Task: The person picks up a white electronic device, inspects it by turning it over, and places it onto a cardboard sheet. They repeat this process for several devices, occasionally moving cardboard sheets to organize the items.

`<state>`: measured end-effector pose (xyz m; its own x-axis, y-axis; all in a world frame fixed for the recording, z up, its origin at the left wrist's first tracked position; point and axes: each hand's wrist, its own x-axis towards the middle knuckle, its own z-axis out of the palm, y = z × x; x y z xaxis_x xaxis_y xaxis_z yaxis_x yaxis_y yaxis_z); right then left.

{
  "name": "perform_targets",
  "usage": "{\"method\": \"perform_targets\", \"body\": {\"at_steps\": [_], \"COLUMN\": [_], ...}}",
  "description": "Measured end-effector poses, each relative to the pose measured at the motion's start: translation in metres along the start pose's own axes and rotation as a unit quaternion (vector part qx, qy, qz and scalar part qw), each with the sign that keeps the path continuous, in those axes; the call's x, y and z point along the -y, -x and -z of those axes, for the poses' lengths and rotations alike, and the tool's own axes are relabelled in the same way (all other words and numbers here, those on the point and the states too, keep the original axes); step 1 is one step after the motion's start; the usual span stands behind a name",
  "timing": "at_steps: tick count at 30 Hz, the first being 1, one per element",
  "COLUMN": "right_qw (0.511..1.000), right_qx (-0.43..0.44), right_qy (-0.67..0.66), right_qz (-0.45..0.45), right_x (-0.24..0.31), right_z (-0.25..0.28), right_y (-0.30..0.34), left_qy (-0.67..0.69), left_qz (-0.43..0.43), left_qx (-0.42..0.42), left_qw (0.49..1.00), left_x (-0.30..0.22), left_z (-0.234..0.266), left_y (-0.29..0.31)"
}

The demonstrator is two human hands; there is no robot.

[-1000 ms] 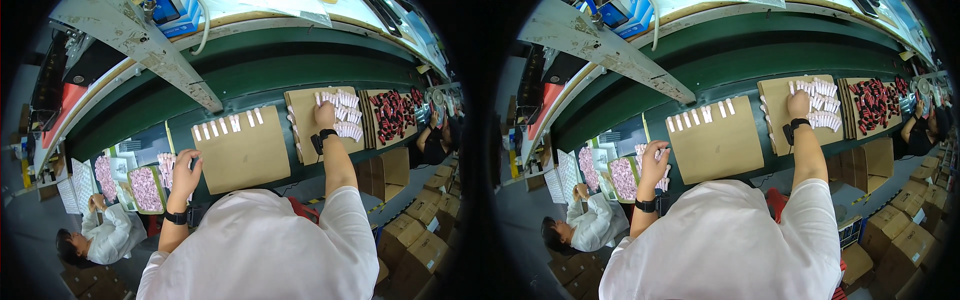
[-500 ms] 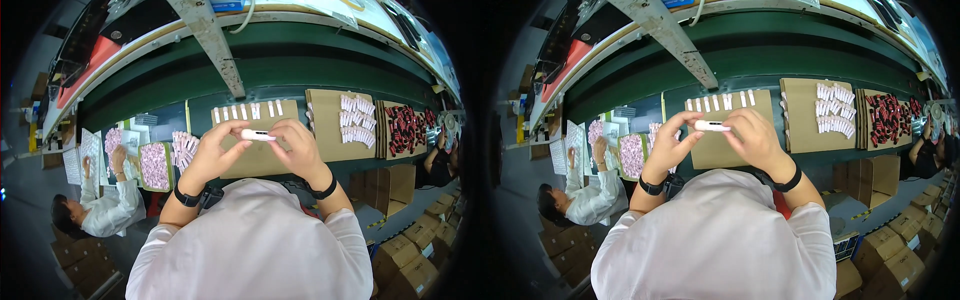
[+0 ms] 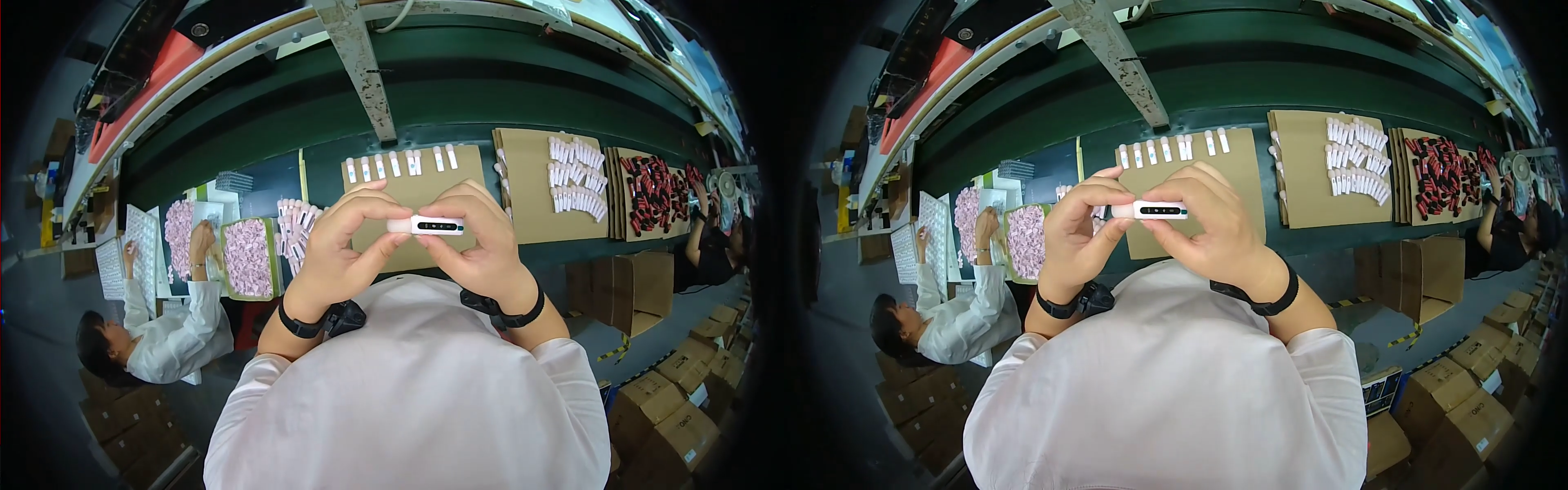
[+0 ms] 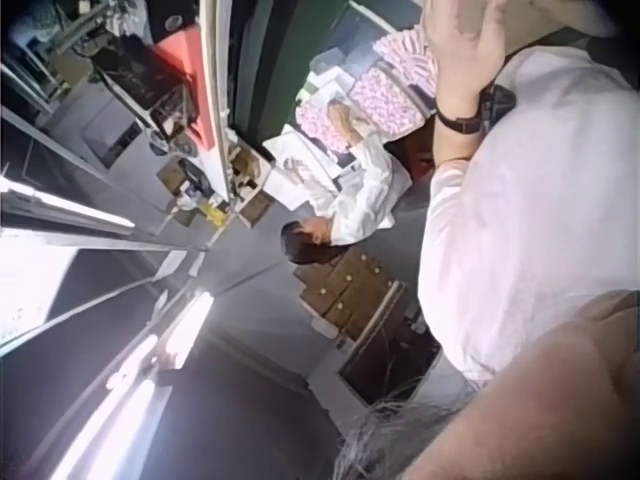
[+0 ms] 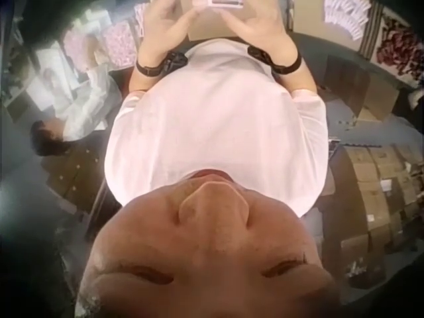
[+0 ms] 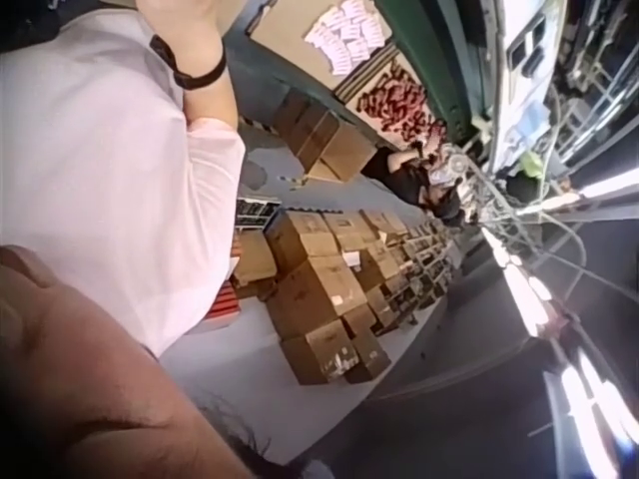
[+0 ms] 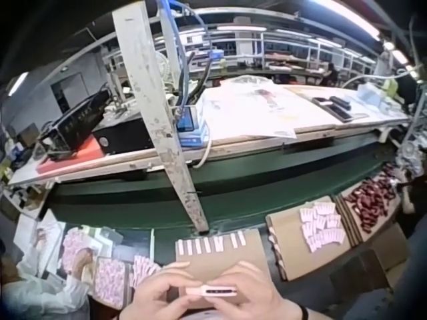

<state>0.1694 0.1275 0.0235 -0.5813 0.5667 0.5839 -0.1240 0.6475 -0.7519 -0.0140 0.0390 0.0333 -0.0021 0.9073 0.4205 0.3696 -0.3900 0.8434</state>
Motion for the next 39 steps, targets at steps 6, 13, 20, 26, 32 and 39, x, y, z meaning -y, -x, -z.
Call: {"method": "perform_targets", "body": {"at_steps": [6, 13, 20, 26, 32, 39], "right_qw": [1.0, 0.994, 1.0, 0.998, 0.989, 0.907], "right_qx": [-0.007, 0.007, -0.006, 0.023, 0.059, 0.037], "right_qy": [0.001, -0.046, 0.023, 0.044, 0.059, 0.118], "right_qz": [0.004, -0.095, 0.005, -0.043, -0.125, -0.402], "right_x": [0.009, 0.007, 0.001, 0.007, -0.045, -0.206], "right_z": [0.0, 0.005, 0.007, 0.014, 0.009, -0.004], "right_y": [0.005, 0.005, 0.005, 0.002, 0.006, 0.078], "left_qy": [-0.012, -0.032, -0.013, -0.032, -0.065, -0.118], "left_qz": [-0.008, -0.043, -0.011, -0.033, 0.047, 0.169], "left_qx": [-0.021, 0.003, -0.009, -0.015, -0.013, -0.028], "left_qw": [1.0, 0.999, 1.0, 0.999, 0.997, 0.978], "left_x": [-0.008, -0.001, -0.004, 0.001, 0.035, 0.103], "left_z": [-0.004, 0.0, -0.004, -0.006, -0.012, -0.001], "left_y": [0.005, -0.002, -0.001, -0.007, -0.018, 0.027]}}
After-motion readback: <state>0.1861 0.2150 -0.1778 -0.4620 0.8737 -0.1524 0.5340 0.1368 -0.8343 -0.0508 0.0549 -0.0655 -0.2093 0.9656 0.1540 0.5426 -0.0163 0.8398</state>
